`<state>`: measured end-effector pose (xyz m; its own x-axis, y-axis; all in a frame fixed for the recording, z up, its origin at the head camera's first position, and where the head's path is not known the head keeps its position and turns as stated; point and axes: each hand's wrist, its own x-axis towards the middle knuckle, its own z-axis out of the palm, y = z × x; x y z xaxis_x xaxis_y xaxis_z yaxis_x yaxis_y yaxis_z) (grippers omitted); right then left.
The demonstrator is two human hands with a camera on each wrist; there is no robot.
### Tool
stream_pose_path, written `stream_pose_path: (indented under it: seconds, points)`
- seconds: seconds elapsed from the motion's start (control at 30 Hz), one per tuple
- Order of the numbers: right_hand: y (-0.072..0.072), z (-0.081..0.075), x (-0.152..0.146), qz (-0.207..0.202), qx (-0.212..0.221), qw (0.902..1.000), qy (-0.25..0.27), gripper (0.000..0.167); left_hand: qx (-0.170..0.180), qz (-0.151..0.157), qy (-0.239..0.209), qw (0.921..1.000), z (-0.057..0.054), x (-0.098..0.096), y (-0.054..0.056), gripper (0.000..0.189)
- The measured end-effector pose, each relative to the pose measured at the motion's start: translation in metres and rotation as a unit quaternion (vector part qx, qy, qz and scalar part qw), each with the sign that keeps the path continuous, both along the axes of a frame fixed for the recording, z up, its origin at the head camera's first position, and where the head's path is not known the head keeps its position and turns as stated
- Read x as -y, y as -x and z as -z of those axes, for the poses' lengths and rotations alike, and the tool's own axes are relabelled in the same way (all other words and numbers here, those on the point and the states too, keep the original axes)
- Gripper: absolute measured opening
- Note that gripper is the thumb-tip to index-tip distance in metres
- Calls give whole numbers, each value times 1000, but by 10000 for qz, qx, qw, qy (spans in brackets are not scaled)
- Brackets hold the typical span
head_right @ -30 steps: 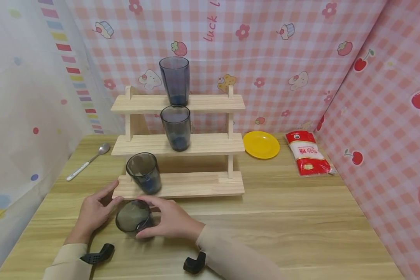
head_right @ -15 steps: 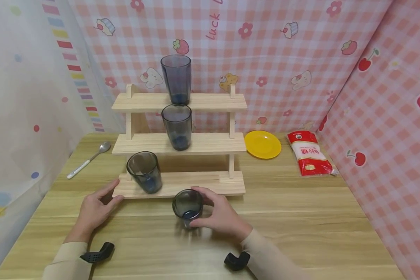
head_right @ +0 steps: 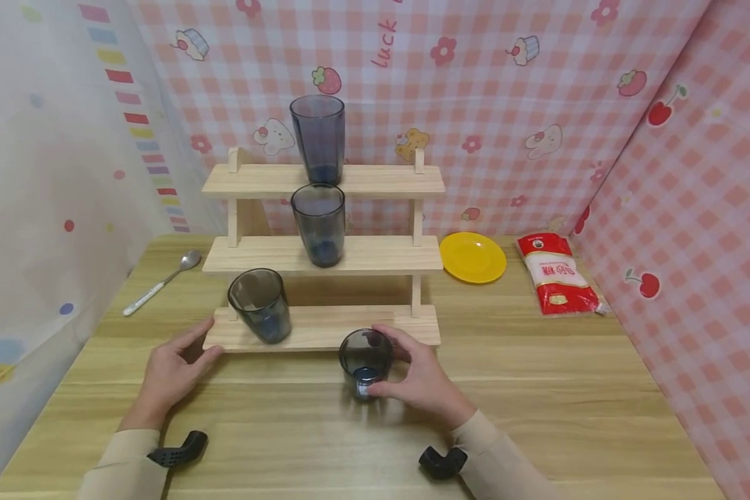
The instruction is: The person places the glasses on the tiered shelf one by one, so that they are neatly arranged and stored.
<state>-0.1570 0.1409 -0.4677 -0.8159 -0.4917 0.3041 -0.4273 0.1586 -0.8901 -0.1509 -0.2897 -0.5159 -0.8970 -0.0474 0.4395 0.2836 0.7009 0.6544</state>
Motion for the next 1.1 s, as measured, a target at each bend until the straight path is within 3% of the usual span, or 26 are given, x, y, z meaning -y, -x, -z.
stream_pose_path:
  seconds: [0.13,0.3,0.57,0.7,0.93,1.1]
  points:
    - [6,11,-5,-118,-98,9998,125,92,-317,62,-70,9995,0,-4,1,52]
    - [8,12,-6,-218,-111,9996,154,93,-563,84,-29,9984,0,-6,1,53]
    - [-2,-17,3,-258,59,9996,-68,84,-508,7,-39,9987,2,-4,1,53]
    - [-1,-17,3,-232,135,9996,-78,83,-527,-10,-29,9986,2,-4,1,52]
    - [8,-2,-3,-33,101,9999,-112,83,-531,10,-23,9986,1,-6,0,52]
    - [14,-13,-12,131,-42,9998,-135,81,-513,17,-31,9987,1,-5,0,52]
